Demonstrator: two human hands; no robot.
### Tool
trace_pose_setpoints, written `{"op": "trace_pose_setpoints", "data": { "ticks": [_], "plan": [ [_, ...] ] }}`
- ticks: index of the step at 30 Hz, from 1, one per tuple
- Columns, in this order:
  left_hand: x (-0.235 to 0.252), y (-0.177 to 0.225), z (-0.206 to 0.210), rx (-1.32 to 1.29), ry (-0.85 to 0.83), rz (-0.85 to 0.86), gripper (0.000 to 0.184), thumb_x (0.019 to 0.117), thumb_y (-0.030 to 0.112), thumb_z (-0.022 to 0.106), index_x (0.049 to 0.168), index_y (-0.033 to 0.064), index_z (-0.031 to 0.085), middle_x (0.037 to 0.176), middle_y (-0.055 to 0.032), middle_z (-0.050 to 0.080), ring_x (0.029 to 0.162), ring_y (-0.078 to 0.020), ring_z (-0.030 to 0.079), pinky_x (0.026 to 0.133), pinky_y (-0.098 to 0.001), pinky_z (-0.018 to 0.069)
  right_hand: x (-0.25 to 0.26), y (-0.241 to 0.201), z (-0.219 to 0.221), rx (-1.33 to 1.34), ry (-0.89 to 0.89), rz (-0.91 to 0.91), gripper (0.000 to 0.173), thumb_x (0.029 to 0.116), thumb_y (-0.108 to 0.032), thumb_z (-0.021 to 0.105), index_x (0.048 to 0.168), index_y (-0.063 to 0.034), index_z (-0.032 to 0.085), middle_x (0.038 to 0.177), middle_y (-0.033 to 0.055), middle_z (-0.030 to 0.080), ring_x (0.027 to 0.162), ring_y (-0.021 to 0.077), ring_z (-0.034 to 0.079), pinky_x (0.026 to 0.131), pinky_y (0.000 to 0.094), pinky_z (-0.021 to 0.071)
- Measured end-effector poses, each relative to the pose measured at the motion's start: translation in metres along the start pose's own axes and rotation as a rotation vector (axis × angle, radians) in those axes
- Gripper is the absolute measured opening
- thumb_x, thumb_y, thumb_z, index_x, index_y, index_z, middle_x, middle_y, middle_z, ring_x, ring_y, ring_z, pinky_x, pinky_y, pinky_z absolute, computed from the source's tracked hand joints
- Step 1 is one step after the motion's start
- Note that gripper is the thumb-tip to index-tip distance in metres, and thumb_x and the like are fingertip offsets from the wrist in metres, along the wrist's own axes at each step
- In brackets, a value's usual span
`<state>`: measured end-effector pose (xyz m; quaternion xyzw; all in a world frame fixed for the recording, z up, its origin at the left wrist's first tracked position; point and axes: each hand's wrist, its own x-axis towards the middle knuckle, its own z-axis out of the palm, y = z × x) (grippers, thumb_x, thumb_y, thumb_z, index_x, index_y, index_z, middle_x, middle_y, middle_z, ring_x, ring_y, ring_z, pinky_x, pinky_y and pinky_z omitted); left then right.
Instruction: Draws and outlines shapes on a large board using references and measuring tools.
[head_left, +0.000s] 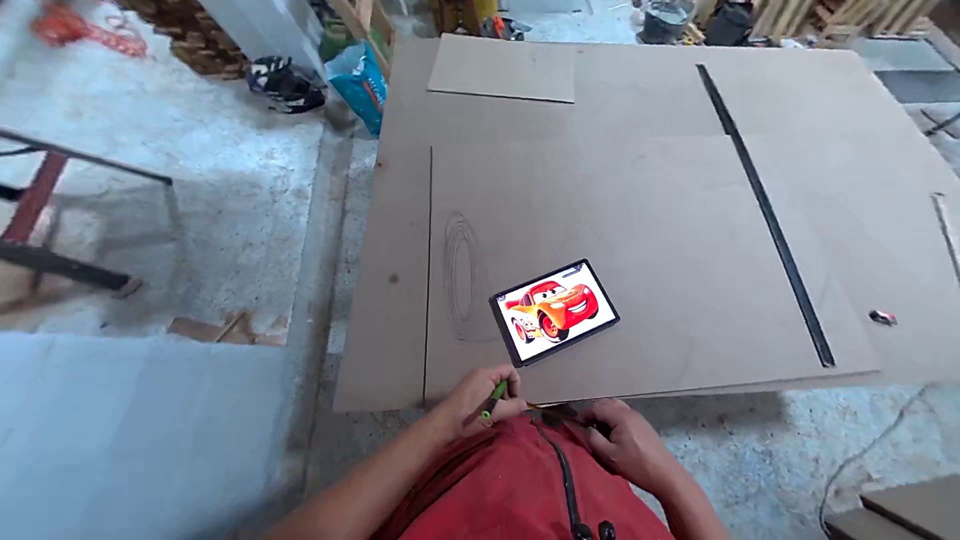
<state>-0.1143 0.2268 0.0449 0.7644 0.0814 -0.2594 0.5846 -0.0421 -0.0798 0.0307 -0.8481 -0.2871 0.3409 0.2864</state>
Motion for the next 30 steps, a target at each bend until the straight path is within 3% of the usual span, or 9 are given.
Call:
{"op": "trace_pose_setpoints", "data": {
  "ticks": [2,5,10,17,22,26,30],
  "plan": [
    [0.001,0.001,0.001,-0.052,0.129,-0.037,0.02,0.0928,0.029,0.07,0.098,0.0098,0.067,0.075,-0.002,0.065,0.066,-0.013,0.063,0.065,-0.033,0.055,0.013,0.025,-0.027,-0.062,-0.089,-0.015,0.025,0.0949,-0.034,0.059,0.107,-0.021,0.077,0.11,-0.0006,0.073,0.105,0.016,0.068,0.091,0.0436,0.056],
    [0.009,0.004,0.011,-0.059,0.29,-0.041,0.022,0.0918,0.032,0.069,0.099,0.0109,0.067,0.075,-0.0016,0.064,0.065,-0.0137,0.062,0.062,-0.0337,0.0538,0.029,0.057,-0.063,-0.039,-0.136,-0.117,0.022,0.0973,-0.035,0.062,0.108,-0.0222,0.077,0.107,0.0002,0.071,0.094,0.0134,0.067,0.083,0.039,0.0578],
    [0.02,0.012,0.043,-0.085,0.527,-0.065,0.021,0.0875,0.031,0.072,0.098,0.013,0.068,0.076,0.0006,0.065,0.065,-0.0128,0.063,0.061,-0.0338,0.0552,0.059,0.085,-0.093,-0.027,-0.168,-0.241,0.023,0.0964,-0.024,0.062,0.115,-0.0214,0.075,0.106,0.0011,0.072,0.092,0.0129,0.069,0.083,0.0359,0.0583],
    [0.006,-0.002,0.048,-0.166,0.751,-0.072,0.022,0.085,0.029,0.072,0.096,0.0105,0.066,0.072,-0.0013,0.066,0.062,-0.0156,0.066,0.057,-0.0345,0.0582,0.08,0.109,-0.109,0.098,-0.097,-0.43,0.023,0.1003,-0.04,0.067,0.108,-0.0213,0.077,0.095,-0.0029,0.072,0.084,0.0057,0.067,0.079,0.0286,0.0588],
    [0.017,0.007,0.048,-0.127,0.733,-0.163,0.025,0.0896,0.03,0.07,0.104,0.0095,0.067,0.08,-0.0019,0.068,0.069,-0.0156,0.068,0.066,-0.0368,0.06,0.101,0.125,-0.119,0.082,-0.06,-0.485,0.019,0.1001,-0.029,0.067,0.111,-0.0197,0.078,0.1,-0.0014,0.075,0.09,0.007,0.07,0.083,0.0297,0.0602],
    [0.046,0.014,0.055,-0.076,0.702,-0.206,0.021,0.0966,0.03,0.071,0.108,0.0124,0.069,0.084,-0.0012,0.071,0.076,-0.0138,0.07,0.075,-0.0377,0.0614,0.117,0.151,-0.136,0.017,0.038,-0.396,0.018,0.0997,-0.03,0.066,0.107,-0.0199,0.079,0.1,-0.0052,0.075,0.087,0.004,0.07,0.08,0.0288,0.0616],
    [0.063,0.016,0.058,0.016,0.822,-0.283,0.024,0.0997,0.029,0.07,0.119,0.0159,0.068,0.089,0.0007,0.074,0.073,-0.0124,0.068,0.068,-0.0384,0.0597,0.132,0.18,-0.148,-0.054,0.156,-0.268,0.017,0.1001,-0.028,0.065,0.108,-0.0205,0.078,0.099,-0.0061,0.075,0.082,0.0054,0.07,0.076,0.0326,0.0619]
  ]
}}
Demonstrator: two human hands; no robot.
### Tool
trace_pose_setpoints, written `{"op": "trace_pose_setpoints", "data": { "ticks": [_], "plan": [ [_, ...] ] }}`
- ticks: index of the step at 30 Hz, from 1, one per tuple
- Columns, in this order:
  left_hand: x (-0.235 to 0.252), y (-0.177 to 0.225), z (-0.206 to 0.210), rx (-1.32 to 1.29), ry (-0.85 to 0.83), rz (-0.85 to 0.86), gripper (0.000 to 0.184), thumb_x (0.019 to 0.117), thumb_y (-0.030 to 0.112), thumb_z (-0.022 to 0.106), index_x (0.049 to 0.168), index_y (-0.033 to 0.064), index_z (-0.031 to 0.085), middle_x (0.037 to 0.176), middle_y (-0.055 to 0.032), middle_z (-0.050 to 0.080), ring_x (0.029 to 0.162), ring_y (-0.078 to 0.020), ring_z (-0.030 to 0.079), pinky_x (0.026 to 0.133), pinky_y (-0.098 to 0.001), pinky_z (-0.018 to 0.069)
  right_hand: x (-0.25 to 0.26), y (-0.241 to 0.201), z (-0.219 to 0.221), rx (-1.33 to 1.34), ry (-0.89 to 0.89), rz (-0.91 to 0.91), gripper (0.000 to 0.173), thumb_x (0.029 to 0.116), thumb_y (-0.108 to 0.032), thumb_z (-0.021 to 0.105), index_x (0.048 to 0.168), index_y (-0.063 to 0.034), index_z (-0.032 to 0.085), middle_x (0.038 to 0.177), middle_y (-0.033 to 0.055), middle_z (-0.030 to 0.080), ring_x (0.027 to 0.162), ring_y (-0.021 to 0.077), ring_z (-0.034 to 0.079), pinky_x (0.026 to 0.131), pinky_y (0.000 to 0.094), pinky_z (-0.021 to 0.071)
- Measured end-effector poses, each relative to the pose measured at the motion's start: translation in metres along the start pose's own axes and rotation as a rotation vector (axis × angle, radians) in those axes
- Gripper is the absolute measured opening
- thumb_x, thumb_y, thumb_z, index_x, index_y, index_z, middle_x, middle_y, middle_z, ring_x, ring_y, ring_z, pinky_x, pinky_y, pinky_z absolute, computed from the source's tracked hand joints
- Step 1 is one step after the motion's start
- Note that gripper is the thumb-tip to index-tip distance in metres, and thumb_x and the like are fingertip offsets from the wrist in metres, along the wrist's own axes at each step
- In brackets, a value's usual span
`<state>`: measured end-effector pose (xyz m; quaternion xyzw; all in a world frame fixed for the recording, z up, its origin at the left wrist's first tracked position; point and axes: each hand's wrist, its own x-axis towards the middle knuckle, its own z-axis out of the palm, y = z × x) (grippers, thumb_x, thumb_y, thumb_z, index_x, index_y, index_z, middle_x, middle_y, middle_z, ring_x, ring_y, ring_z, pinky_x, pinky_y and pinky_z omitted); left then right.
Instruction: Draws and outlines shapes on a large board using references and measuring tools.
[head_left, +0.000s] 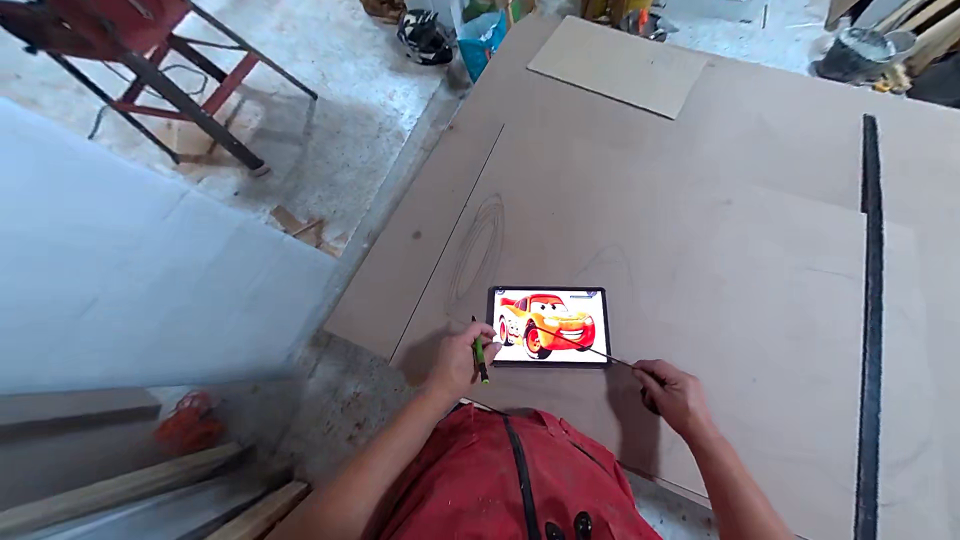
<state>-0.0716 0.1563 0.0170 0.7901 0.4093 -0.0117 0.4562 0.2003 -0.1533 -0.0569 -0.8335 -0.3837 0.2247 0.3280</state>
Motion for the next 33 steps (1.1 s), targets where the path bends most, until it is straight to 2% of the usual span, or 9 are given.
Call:
{"op": "trace_pose_setpoints", "data": {
  "ticks": [3,6,9,12,16,20,22,31,33],
  "plan": [
    [-0.004,-0.014,0.0,0.02,0.08,-0.095,0.027,0.1004,0.029,0.069,0.124,0.0153,0.067,0.102,-0.0018,0.075,0.081,-0.015,0.072,0.073,-0.0422,0.0622,0.01,0.01,0.003,-0.044,0.001,0.01,0.017,0.101,-0.024,0.063,0.109,-0.0203,0.078,0.103,-0.0045,0.075,0.09,0.008,0.07,0.081,0.0356,0.0615],
    [-0.01,-0.04,0.004,0.112,0.127,-0.114,0.029,0.0996,0.028,0.07,0.125,0.0155,0.067,0.112,-0.0029,0.075,0.097,-0.0166,0.073,0.089,-0.0457,0.061,0.02,0.008,0.011,-0.088,0.03,-0.018,0.018,0.1007,-0.024,0.063,0.109,-0.0215,0.079,0.106,-0.0044,0.075,0.101,0.0116,0.07,0.089,0.039,0.0591],
    [-0.019,-0.053,0.006,0.212,0.167,-0.051,0.031,0.0985,0.03,0.071,0.126,0.0172,0.068,0.111,-0.0037,0.074,0.091,-0.0187,0.073,0.085,-0.0477,0.061,0.031,0.004,0.016,-0.104,0.039,-0.086,0.019,0.1004,-0.025,0.063,0.108,-0.022,0.08,0.11,-0.0048,0.075,0.106,0.0126,0.068,0.093,0.0398,0.0578],
    [-0.019,-0.035,0.003,0.211,0.15,0.036,0.037,0.0982,0.032,0.07,0.132,0.0185,0.066,0.117,-0.0039,0.073,0.095,-0.0185,0.072,0.086,-0.0464,0.0604,0.037,-0.006,0.019,-0.092,0.015,-0.171,0.019,0.1013,-0.029,0.062,0.105,-0.0228,0.08,0.108,-0.0081,0.075,0.106,0.0095,0.068,0.094,0.0357,0.0571],
    [0.007,-0.003,0.006,0.227,0.032,0.135,0.042,0.1018,0.032,0.066,0.142,0.023,0.06,0.128,-0.0031,0.069,0.116,-0.0178,0.067,0.1,-0.045,0.0561,0.037,-0.01,0.025,-0.083,-0.005,-0.209,0.019,0.101,-0.031,0.062,0.102,-0.0241,0.079,0.107,-0.0099,0.074,0.106,0.0076,0.066,0.094,0.0321,0.0562],
    [0.028,0.005,0.015,0.278,0.014,0.354,0.016,0.1019,0.027,0.065,0.111,0.0179,0.075,0.1,0.0007,0.074,0.094,-0.0127,0.071,0.088,-0.0377,0.0601,0.039,-0.009,0.021,-0.076,0.009,-0.225,0.019,0.1008,-0.032,0.062,0.102,-0.0246,0.08,0.106,-0.0101,0.074,0.107,0.0078,0.066,0.094,0.0314,0.0557],
    [0.034,0.005,0.016,0.295,0.001,0.381,0.014,0.1019,0.027,0.065,0.105,0.0185,0.076,0.094,0.0019,0.074,0.09,-0.0114,0.071,0.085,-0.0358,0.0603,0.044,-0.005,0.017,-0.079,-0.002,-0.221,0.019,0.101,-0.033,0.062,0.102,-0.0251,0.079,0.106,-0.0107,0.073,0.107,0.0075,0.066,0.094,0.031,0.0556],
    [0.06,0.0,0.029,0.234,0.126,0.217,0.013,0.1007,0.027,0.068,0.106,0.0183,0.077,0.096,-0.0018,0.076,0.091,-0.0161,0.073,0.084,-0.042,0.0605,0.099,-0.004,-0.001,-0.185,-0.078,-0.222,0.011,0.0998,-0.024,0.067,0.103,-0.0214,0.077,0.107,-0.0054,0.073,0.106,0.0137,0.066,0.091,0.0396,0.057],
    [0.063,-0.003,0.034,0.212,0.177,0.213,0.016,0.101,0.029,0.068,0.111,0.0194,0.076,0.101,-0.0009,0.076,0.093,-0.0153,0.073,0.086,-0.0411,0.0606,0.112,-0.001,-0.002,-0.191,-0.088,-0.253,0.011,0.0998,-0.023,0.067,0.102,-0.0209,0.078,0.107,-0.0046,0.073,0.107,0.0147,0.066,0.091,0.0395,0.0565]
  ]
}}
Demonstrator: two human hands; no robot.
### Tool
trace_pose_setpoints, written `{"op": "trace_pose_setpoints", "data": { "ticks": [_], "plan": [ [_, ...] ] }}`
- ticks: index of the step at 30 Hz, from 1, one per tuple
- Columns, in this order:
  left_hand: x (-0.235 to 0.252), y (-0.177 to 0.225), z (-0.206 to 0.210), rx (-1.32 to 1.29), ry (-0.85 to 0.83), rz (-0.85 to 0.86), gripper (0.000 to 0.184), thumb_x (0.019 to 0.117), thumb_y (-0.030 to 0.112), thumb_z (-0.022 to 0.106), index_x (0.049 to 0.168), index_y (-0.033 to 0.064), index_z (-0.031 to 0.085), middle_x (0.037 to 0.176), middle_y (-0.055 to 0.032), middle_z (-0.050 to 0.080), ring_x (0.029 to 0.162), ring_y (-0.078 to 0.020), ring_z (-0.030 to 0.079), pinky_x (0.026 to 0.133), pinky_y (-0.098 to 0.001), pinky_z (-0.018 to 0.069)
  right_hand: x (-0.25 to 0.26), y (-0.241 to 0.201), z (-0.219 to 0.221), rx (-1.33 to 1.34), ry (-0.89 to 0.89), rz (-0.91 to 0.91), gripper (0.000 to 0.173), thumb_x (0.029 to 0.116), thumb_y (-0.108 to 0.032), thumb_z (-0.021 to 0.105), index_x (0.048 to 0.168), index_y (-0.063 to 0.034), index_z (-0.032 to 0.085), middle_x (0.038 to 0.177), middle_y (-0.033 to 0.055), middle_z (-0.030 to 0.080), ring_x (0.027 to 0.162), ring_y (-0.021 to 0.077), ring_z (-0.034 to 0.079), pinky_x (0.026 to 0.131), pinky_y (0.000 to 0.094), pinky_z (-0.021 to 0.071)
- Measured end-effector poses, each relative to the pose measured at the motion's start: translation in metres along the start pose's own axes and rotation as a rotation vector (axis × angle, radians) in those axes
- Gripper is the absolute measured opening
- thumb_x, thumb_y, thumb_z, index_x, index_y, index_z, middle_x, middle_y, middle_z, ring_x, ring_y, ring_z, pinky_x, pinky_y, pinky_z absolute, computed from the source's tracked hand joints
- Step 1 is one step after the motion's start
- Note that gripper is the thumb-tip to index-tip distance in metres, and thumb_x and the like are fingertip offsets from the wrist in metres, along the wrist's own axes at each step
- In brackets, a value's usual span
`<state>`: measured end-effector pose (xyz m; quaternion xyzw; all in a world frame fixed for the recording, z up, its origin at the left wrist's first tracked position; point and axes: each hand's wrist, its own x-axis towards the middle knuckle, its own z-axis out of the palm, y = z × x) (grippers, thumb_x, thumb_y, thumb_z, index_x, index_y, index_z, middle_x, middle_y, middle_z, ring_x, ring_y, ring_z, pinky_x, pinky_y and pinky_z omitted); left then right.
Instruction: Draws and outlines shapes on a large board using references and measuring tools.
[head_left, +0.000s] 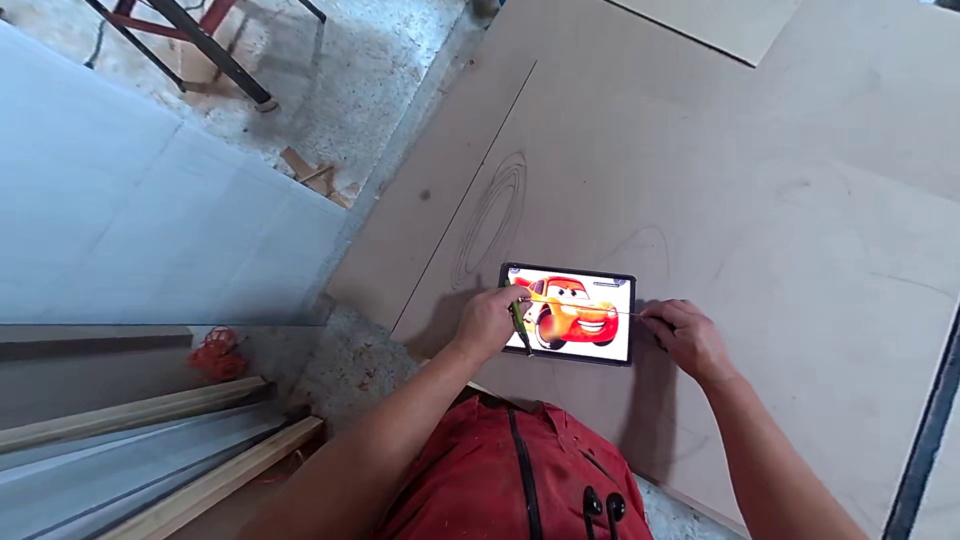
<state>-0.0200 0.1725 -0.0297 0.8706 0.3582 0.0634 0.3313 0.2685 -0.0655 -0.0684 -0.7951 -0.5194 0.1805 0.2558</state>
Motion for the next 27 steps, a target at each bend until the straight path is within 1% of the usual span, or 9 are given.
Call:
{"op": "trace_pose_setpoints", "data": {
  "ticks": [3,5,7,10,12,15,16,18,27],
  "plan": [
    [-0.004,-0.006,0.002,-0.077,0.112,-0.037,0.025,0.0994,0.026,0.07,0.122,0.0156,0.072,0.099,-0.0019,0.074,0.087,-0.0132,0.072,0.082,-0.0374,0.0614,0.009,0.008,0.0,-0.014,-0.018,-0.027,0.012,0.0997,-0.021,0.067,0.102,-0.0195,0.078,0.107,-0.0031,0.073,0.108,0.0157,0.067,0.093,0.0402,0.0562],
    [-0.012,-0.015,-0.003,-0.115,0.182,-0.097,0.029,0.0992,0.025,0.07,0.126,0.0135,0.069,0.103,-0.0014,0.073,0.091,-0.0103,0.071,0.085,-0.0343,0.0618,0.013,0.013,0.001,-0.011,-0.021,-0.035,0.013,0.0998,-0.02,0.066,0.102,-0.0188,0.079,0.107,-0.002,0.073,0.107,0.0168,0.067,0.093,0.0412,0.0561],
    [-0.024,-0.03,-0.009,-0.091,0.218,-0.166,0.033,0.1007,0.026,0.068,0.131,0.0125,0.066,0.116,-0.0045,0.073,0.102,-0.0138,0.072,0.092,-0.0385,0.0611,0.015,0.016,0.004,-0.005,-0.02,-0.049,0.013,0.0997,-0.019,0.065,0.102,-0.0174,0.079,0.108,-0.0002,0.074,0.109,0.0184,0.067,0.095,0.0431,0.0552],
    [-0.047,-0.056,-0.009,0.006,0.244,-0.24,0.04,0.101,0.029,0.068,0.137,0.0127,0.063,0.127,-0.0115,0.069,0.102,-0.0274,0.072,0.089,-0.0521,0.0591,0.017,0.017,0.005,-0.013,-0.03,-0.052,0.014,0.1002,-0.019,0.065,0.103,-0.0164,0.079,0.11,0.0005,0.074,0.11,0.0189,0.066,0.097,0.0425,0.0546],
    [-0.061,-0.071,-0.006,0.052,0.197,-0.261,0.042,0.1023,0.029,0.065,0.141,0.0136,0.06,0.146,-0.0062,0.061,0.121,-0.0263,0.067,0.101,-0.0518,0.0548,0.019,0.017,0.004,-0.011,-0.046,-0.06,0.015,0.1006,-0.019,0.065,0.104,-0.0164,0.079,0.11,0.0004,0.074,0.111,0.0188,0.066,0.098,0.0426,0.0544],
    [-0.074,-0.084,0.001,0.103,0.107,-0.212,0.041,0.1029,0.029,0.064,0.139,0.0107,0.06,0.156,-0.0039,0.051,0.144,-0.0201,0.048,0.118,-0.0455,0.0419,0.023,0.02,0.0,-0.028,-0.066,-0.09,0.019,0.1017,-0.021,0.062,0.109,-0.0187,0.08,0.11,0.0,0.074,0.112,0.0194,0.065,0.098,0.0438,0.0537],
    [-0.075,-0.085,0.003,0.122,0.092,-0.194,0.04,0.1032,0.029,0.063,0.138,0.0098,0.061,0.158,-0.0041,0.048,0.148,-0.0194,0.043,0.121,-0.0439,0.0379,0.024,0.022,-0.001,-0.035,-0.072,-0.097,0.02,0.1019,-0.021,0.062,0.111,-0.0195,0.08,0.111,0.0005,0.074,0.112,0.0204,0.065,0.097,0.0451,0.0537],
    [-0.077,-0.086,0.006,0.145,0.094,-0.178,0.04,0.1042,0.031,0.061,0.138,0.0088,0.061,0.159,-0.0045,0.047,0.151,-0.0192,0.038,0.123,-0.0425,0.035,0.025,0.026,-0.004,-0.048,-0.09,-0.104,0.021,0.1012,-0.019,0.062,0.114,-0.0201,0.08,0.111,0.0015,0.073,0.112,0.0226,0.065,0.097,0.047,0.0529],
    [-0.079,-0.096,0.014,0.157,0.163,-0.079,0.039,0.1039,0.03,0.059,0.134,0.0056,0.063,0.159,-0.0088,0.047,0.151,-0.0229,0.039,0.123,-0.0421,0.0365,0.026,0.028,-0.003,-0.09,-0.102,-0.134,0.022,0.1013,-0.019,0.061,0.113,-0.0198,0.08,0.11,0.0039,0.073,0.111,0.0258,0.065,0.094,0.0502,0.0518]
  ]
}}
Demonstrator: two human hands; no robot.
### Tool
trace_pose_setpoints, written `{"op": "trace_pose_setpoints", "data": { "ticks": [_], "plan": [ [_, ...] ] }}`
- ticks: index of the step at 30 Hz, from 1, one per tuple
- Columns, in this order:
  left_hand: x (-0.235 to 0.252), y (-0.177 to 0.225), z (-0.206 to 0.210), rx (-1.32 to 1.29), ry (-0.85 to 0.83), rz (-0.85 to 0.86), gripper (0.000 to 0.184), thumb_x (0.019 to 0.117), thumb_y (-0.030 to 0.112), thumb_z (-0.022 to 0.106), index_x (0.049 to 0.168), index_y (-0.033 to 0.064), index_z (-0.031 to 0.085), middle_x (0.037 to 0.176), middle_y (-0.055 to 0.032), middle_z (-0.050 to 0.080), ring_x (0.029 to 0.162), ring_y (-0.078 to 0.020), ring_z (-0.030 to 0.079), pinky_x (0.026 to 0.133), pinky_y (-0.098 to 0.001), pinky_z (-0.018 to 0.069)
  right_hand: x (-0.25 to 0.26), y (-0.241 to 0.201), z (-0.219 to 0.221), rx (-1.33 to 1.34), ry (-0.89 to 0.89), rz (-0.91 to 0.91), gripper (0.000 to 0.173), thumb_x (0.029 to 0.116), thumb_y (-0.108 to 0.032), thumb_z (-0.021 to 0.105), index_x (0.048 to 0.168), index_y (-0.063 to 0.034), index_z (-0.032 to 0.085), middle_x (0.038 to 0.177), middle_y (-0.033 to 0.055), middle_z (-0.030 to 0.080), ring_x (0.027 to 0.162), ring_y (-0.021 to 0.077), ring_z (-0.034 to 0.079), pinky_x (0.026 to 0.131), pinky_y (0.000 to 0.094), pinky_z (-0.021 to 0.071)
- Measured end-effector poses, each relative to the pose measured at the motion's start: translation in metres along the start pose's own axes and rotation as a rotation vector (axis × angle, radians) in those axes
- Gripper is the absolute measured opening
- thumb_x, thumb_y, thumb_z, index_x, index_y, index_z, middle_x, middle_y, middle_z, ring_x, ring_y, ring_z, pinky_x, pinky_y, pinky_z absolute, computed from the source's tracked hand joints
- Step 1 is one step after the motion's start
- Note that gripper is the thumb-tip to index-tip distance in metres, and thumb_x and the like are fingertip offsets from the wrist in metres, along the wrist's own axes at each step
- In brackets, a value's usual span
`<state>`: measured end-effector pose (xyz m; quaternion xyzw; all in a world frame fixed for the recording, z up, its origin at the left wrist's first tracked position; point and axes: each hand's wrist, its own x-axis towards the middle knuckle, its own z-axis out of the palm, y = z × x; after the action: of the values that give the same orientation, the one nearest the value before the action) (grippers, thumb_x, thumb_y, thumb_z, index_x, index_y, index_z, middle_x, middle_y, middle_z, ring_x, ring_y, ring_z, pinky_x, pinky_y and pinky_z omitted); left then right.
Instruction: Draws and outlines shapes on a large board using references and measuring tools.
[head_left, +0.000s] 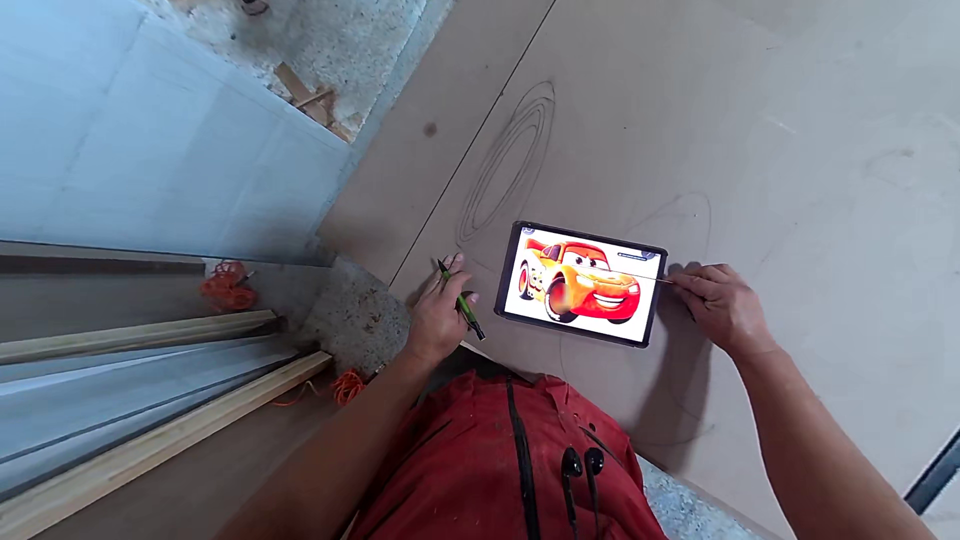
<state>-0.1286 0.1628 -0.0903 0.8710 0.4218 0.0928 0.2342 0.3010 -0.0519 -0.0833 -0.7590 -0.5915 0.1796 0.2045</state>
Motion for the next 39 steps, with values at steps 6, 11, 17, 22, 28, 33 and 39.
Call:
{"op": "trace_pose_setpoints", "data": {
  "ticks": [6,11,17,22,28,33,39],
  "plan": [
    [-0.0002,0.0011,0.0013,0.028,-0.01,-0.016,0.04,0.1046,0.033,0.057,0.134,0.0071,0.063,0.16,-0.0079,0.045,0.151,-0.0233,0.038,0.122,-0.0433,0.0371,0.0017,0.0005,0.0006,-0.008,-0.006,0.003,0.024,0.1032,-0.021,0.059,0.116,-0.0212,0.079,0.111,0.0038,0.073,0.111,0.0262,0.065,0.093,0.0505,0.0518],
    [0.0004,0.0022,-0.001,0.043,-0.029,-0.017,0.04,0.1054,0.033,0.055,0.133,0.0059,0.063,0.161,-0.0082,0.045,0.151,-0.0244,0.038,0.122,-0.0447,0.0366,0.0024,-0.0003,0.0005,-0.015,-0.005,-0.003,0.024,0.1034,-0.021,0.058,0.117,-0.0204,0.079,0.111,0.0057,0.073,0.111,0.0284,0.065,0.092,0.0521,0.052],
    [0.0016,0.0039,-0.0008,0.04,-0.023,-0.026,0.039,0.1042,0.032,0.058,0.132,0.0062,0.064,0.16,-0.0077,0.046,0.151,-0.0234,0.038,0.122,-0.044,0.0369,0.0031,-0.0004,0.0006,-0.02,-0.008,0.006,0.024,0.1036,-0.021,0.058,0.117,-0.0213,0.079,0.111,0.005,0.073,0.11,0.0272,0.065,0.09,0.0514,0.0518],
    [0.0013,0.0032,-0.0012,0.028,-0.018,-0.027,0.038,0.1042,0.032,0.058,0.132,0.0063,0.064,0.16,-0.0074,0.046,0.151,-0.0228,0.038,0.122,-0.043,0.0372,0.004,-0.0001,0.0008,-0.014,0.002,0.0,0.024,0.1033,-0.023,0.058,0.116,-0.0225,0.079,0.11,0.0043,0.073,0.11,0.0272,0.065,0.091,0.0515,0.0519],
    [0.0013,0.0027,-0.0006,0.041,-0.025,-0.028,0.039,0.1045,0.034,0.057,0.133,0.0072,0.063,0.161,-0.0067,0.045,0.152,-0.0225,0.037,0.122,-0.0433,0.0368,0.0034,-0.0001,0.0011,-0.028,-0.008,0.002,0.024,0.1038,-0.022,0.059,0.116,-0.0226,0.079,0.11,0.0037,0.072,0.109,0.0261,0.065,0.09,0.0498,0.0521],
    [0.0012,0.0022,0.0005,0.047,-0.02,-0.023,0.039,0.1047,0.034,0.056,0.132,0.0073,0.064,0.161,-0.0071,0.045,0.152,-0.0225,0.037,0.122,-0.0431,0.0367,0.0033,0.0,0.0006,-0.034,-0.01,-0.001,0.025,0.1042,-0.023,0.058,0.117,-0.0228,0.079,0.108,0.0037,0.072,0.109,0.0258,0.065,0.091,0.0493,0.0523],
    [0.0012,0.0037,-0.0009,0.036,-0.021,-0.032,0.039,0.1047,0.034,0.057,0.132,0.007,0.064,0.161,-0.0064,0.045,0.152,-0.0224,0.037,0.121,-0.0435,0.0377,0.0044,0.0002,0.0007,-0.017,-0.006,0.011,0.025,0.1038,-0.024,0.058,0.115,-0.0221,0.079,0.109,0.0052,0.073,0.11,0.0272,0.065,0.092,0.0508,0.0513]
  ]
}}
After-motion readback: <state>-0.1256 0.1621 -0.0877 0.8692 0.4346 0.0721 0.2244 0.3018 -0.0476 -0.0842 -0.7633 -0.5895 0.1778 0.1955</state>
